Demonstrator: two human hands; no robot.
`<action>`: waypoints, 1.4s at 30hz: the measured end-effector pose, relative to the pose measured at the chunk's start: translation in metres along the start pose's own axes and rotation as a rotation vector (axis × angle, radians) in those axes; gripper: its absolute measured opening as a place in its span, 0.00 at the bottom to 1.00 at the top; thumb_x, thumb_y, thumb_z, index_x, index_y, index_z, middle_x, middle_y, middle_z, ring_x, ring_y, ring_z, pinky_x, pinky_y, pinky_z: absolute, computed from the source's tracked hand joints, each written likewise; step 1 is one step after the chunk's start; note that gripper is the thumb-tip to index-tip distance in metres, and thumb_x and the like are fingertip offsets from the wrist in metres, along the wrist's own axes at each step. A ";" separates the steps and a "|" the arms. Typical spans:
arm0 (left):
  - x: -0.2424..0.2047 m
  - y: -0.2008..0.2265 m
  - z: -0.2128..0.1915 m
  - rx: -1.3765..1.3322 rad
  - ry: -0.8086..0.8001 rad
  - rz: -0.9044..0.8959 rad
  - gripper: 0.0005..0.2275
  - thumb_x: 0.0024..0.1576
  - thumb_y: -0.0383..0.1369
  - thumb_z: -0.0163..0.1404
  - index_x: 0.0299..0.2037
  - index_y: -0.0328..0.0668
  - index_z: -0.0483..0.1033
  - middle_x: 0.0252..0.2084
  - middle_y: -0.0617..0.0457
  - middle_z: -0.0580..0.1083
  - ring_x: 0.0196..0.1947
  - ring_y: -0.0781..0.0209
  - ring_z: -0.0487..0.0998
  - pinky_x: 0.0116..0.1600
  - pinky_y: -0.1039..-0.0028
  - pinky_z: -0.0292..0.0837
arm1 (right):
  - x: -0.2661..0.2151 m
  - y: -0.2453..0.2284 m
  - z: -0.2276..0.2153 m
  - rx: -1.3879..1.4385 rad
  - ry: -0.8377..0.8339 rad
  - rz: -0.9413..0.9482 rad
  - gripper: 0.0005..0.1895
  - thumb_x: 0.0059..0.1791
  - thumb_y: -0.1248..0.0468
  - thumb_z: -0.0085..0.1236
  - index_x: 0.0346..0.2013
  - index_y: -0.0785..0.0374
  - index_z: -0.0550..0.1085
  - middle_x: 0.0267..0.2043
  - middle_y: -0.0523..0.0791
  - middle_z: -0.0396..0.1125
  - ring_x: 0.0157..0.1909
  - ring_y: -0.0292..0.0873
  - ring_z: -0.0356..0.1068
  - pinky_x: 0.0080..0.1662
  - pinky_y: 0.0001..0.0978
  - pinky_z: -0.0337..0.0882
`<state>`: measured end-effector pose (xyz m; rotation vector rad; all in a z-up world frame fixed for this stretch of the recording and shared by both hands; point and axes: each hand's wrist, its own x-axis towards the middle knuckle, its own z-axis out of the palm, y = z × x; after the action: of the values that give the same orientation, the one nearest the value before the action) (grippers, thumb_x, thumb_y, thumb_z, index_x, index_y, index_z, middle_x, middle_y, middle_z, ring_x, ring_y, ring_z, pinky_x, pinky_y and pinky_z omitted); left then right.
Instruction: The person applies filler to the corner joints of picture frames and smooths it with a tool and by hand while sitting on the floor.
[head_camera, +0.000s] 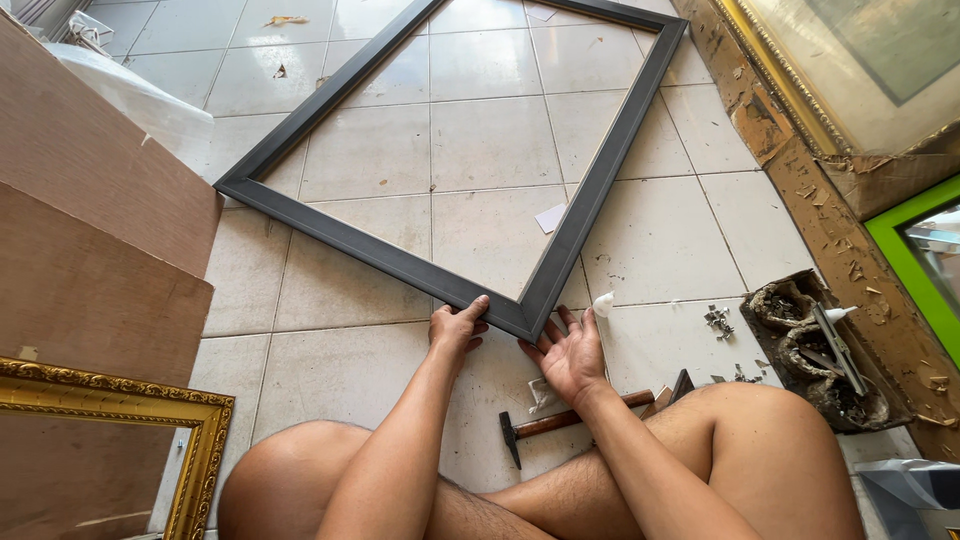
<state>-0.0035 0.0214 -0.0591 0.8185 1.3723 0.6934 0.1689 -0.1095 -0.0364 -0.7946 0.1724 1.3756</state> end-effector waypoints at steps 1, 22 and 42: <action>0.001 0.000 -0.001 0.002 0.001 -0.001 0.25 0.55 0.44 0.75 0.50 0.34 0.76 0.37 0.38 0.84 0.43 0.46 0.91 0.58 0.40 0.82 | 0.001 0.001 -0.001 0.002 0.000 0.002 0.44 0.61 0.27 0.34 0.86 0.42 0.49 0.79 0.50 0.61 0.77 0.64 0.65 0.75 0.74 0.63; 0.003 -0.001 -0.001 0.005 -0.003 -0.011 0.27 0.55 0.45 0.76 0.50 0.33 0.74 0.36 0.36 0.85 0.40 0.45 0.91 0.57 0.40 0.82 | 0.010 0.014 -0.049 -0.258 0.227 -0.121 0.36 0.64 0.33 0.35 0.78 0.50 0.61 0.75 0.52 0.65 0.73 0.66 0.70 0.70 0.64 0.70; 0.000 0.001 -0.002 -0.006 -0.004 -0.012 0.27 0.56 0.43 0.74 0.52 0.31 0.73 0.37 0.34 0.84 0.42 0.41 0.91 0.58 0.39 0.81 | 0.011 0.004 -0.065 -0.057 0.301 -0.171 0.23 0.64 0.40 0.44 0.61 0.52 0.69 0.61 0.50 0.72 0.62 0.61 0.78 0.64 0.61 0.80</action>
<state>-0.0058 0.0219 -0.0582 0.8060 1.3701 0.6866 0.1894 -0.1389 -0.0913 -1.0386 0.2937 1.1000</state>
